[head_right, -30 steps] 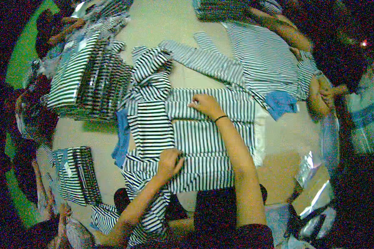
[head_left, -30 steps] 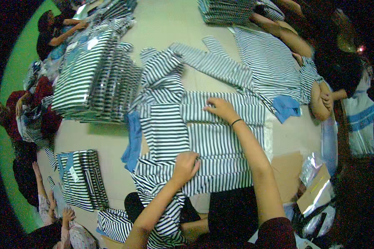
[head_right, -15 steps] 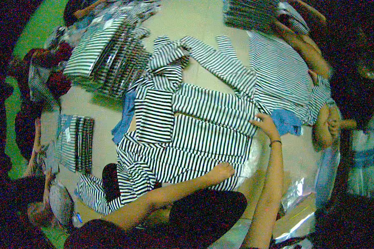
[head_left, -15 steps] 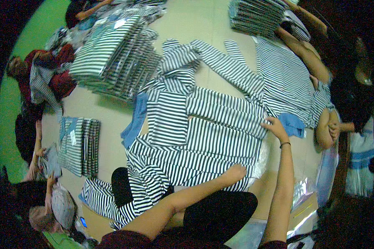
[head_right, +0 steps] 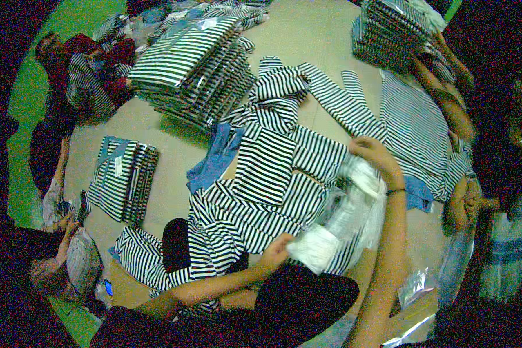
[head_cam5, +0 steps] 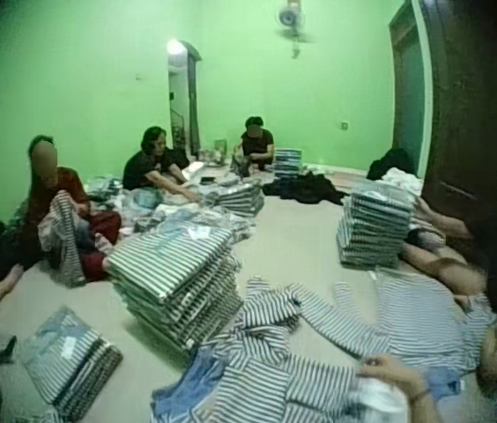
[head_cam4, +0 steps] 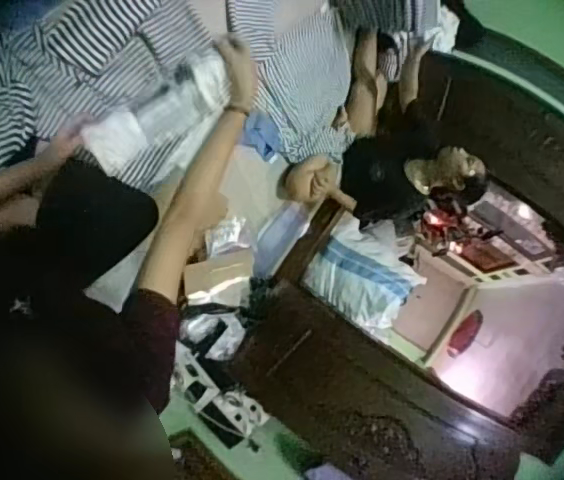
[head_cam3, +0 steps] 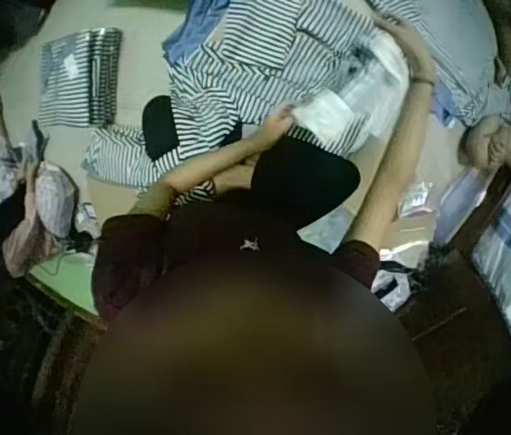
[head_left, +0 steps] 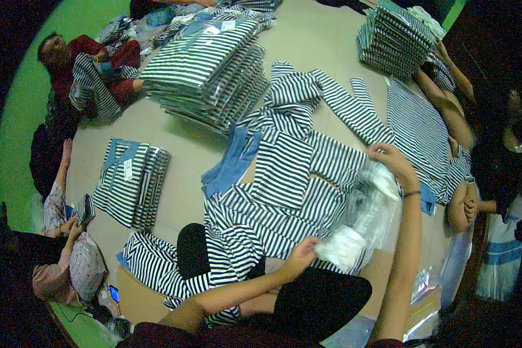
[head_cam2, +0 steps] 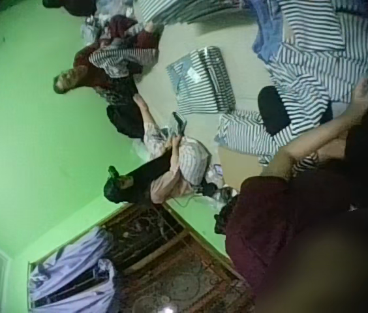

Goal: The person folds striped shirts on the floor, places them into clear plastic bags, and stacks the packaged shirts. They repeat this process with multiple shirts, using cardboard to assist in folding.

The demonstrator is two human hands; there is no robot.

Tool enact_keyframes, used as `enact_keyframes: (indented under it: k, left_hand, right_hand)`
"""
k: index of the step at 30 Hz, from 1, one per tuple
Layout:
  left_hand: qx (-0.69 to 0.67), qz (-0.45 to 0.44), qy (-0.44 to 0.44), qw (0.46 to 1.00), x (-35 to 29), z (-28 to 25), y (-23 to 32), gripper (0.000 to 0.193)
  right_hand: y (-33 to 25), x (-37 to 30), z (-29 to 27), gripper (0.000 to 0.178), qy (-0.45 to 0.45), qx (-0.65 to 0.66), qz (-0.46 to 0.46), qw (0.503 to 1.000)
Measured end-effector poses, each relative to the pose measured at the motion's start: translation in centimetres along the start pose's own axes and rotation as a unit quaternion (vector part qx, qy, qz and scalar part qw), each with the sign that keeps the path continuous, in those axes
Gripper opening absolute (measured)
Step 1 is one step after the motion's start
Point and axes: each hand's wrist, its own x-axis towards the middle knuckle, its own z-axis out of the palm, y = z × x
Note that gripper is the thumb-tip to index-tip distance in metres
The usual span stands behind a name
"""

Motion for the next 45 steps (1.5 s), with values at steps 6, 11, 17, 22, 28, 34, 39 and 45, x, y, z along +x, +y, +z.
enact_keyframes:
  k: [6,11,17,22,28,34,39,45]
  left_hand:
    - [-0.104,-0.017,0.224,0.969,-0.6,-9.6,1.7,0.053]
    - [-0.062,-0.093,0.222,0.969,0.9,-14.4,3.6,0.049]
    - [-0.064,-0.140,0.359,0.920,1.6,-16.6,2.8,0.030]
    - [0.065,-0.085,0.437,0.893,1.2,-16.9,3.6,0.026]
    - [0.472,0.240,0.388,0.755,2.3,-15.3,5.4,0.035]
    - [0.726,0.233,-0.101,0.639,7.6,-15.2,5.9,0.056]
    - [0.762,0.236,0.035,0.602,9.2,-16.2,7.3,0.028]
    - [0.675,0.389,0.029,0.626,20.6,-14.3,10.6,0.024]
  right_hand:
    - [-1.9,11.4,13.8,0.036,-0.066,0.088,0.013,0.994]
    - [0.8,13.0,18.6,0.035,-0.010,-0.032,0.036,0.999]
    - [2.3,13.5,19.9,0.037,0.114,-0.034,-0.030,0.992]
    - [0.3,6.9,21.3,0.047,0.186,-0.034,-0.149,0.971]
    - [0.6,-4.6,28.7,0.041,0.225,-0.263,-0.145,0.927]
    - [2.6,-9.1,33.9,0.025,0.196,0.385,0.089,0.897]
    - [4.0,-10.9,36.6,0.030,0.090,0.709,0.151,0.683]
    - [3.6,-8.9,37.4,0.029,0.105,0.808,0.203,0.543]
